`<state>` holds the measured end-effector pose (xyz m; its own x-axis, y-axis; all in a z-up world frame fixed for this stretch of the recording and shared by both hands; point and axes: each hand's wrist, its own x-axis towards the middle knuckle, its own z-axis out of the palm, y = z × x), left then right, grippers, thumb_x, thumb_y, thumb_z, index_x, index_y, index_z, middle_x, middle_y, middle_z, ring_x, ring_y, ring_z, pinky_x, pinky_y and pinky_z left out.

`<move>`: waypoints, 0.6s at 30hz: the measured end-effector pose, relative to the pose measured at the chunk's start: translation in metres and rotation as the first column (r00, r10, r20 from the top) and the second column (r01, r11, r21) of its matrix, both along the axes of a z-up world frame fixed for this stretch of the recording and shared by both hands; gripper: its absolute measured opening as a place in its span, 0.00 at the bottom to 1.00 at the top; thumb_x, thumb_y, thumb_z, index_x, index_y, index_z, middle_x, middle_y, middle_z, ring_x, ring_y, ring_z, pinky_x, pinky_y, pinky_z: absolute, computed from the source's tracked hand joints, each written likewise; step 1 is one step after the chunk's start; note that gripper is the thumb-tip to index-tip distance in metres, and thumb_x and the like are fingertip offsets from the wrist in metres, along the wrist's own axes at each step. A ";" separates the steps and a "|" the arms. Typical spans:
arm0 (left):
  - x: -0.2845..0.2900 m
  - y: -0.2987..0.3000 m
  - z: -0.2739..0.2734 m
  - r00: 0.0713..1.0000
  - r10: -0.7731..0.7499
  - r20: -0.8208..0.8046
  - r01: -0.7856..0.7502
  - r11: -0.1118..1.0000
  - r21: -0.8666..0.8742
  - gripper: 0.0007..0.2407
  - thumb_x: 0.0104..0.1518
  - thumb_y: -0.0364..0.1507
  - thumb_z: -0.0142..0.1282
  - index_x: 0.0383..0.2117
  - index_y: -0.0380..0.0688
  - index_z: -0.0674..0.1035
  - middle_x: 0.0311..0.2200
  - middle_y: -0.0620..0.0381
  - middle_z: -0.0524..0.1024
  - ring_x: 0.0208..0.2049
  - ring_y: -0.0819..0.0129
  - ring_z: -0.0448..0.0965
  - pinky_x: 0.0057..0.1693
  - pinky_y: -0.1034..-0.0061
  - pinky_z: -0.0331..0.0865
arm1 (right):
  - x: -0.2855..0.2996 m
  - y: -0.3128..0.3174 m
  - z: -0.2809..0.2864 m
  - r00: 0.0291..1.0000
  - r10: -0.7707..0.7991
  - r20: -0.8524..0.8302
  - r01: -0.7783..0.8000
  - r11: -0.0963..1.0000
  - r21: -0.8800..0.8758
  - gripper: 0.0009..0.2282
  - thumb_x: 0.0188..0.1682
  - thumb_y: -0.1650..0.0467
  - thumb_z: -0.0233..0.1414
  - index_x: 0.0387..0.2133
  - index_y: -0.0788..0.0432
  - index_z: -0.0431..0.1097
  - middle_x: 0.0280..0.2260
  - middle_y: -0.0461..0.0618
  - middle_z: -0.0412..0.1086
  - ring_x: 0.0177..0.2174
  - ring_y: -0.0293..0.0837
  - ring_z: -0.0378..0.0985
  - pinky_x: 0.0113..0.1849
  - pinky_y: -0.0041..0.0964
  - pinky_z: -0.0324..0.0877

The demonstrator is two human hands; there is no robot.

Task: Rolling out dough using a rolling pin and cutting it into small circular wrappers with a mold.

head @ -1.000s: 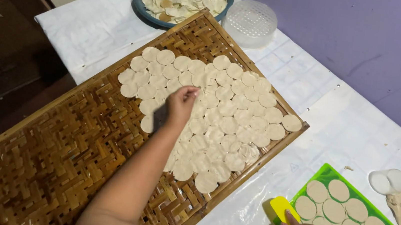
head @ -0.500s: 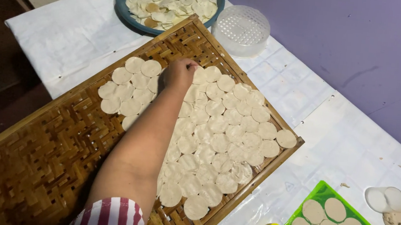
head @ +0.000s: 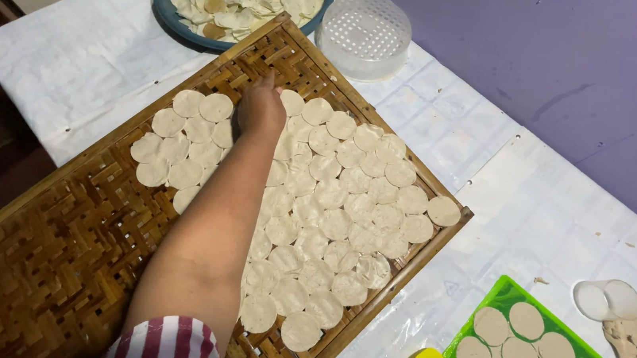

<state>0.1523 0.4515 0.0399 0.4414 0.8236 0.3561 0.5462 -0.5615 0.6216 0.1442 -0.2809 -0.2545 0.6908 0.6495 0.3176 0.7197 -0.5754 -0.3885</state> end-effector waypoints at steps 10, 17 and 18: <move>-0.052 -0.214 0.022 0.821 -0.555 0.139 0.555 0.831 0.041 0.13 0.61 0.18 0.51 0.49 0.45 0.81 0.54 0.47 0.76 0.56 0.50 0.75 0.60 0.62 0.71 | -0.085 0.099 0.274 0.899 -0.383 -0.214 0.334 0.913 -0.232 0.16 0.42 0.61 0.60 0.46 0.38 0.78 0.29 0.44 0.76 0.28 0.41 0.82 0.31 0.36 0.77; -0.115 -0.381 0.003 0.573 -0.754 0.321 0.819 0.530 -0.218 0.14 0.57 0.13 0.51 0.45 0.42 0.82 0.45 0.50 0.75 0.47 0.58 0.79 0.50 0.71 0.76 | -0.094 0.065 0.314 0.766 -0.623 -0.158 0.551 0.763 -0.337 0.14 0.46 0.58 0.56 0.47 0.33 0.78 0.32 0.38 0.75 0.31 0.43 0.80 0.31 0.41 0.74; -0.126 -0.399 -0.004 0.563 -0.759 0.328 0.826 0.503 -0.253 0.15 0.56 0.12 0.51 0.45 0.42 0.82 0.45 0.50 0.75 0.47 0.58 0.79 0.50 0.72 0.77 | -0.095 0.057 0.315 0.745 -0.651 -0.148 0.585 0.743 -0.326 0.14 0.47 0.58 0.56 0.47 0.34 0.78 0.32 0.39 0.75 0.31 0.44 0.80 0.31 0.42 0.74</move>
<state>0.0267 0.0528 0.0356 0.9385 0.2270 0.2602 -0.1397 -0.4395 0.8873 0.0495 -0.2240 0.0608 0.9964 0.0826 -0.0174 0.0744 -0.9566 -0.2817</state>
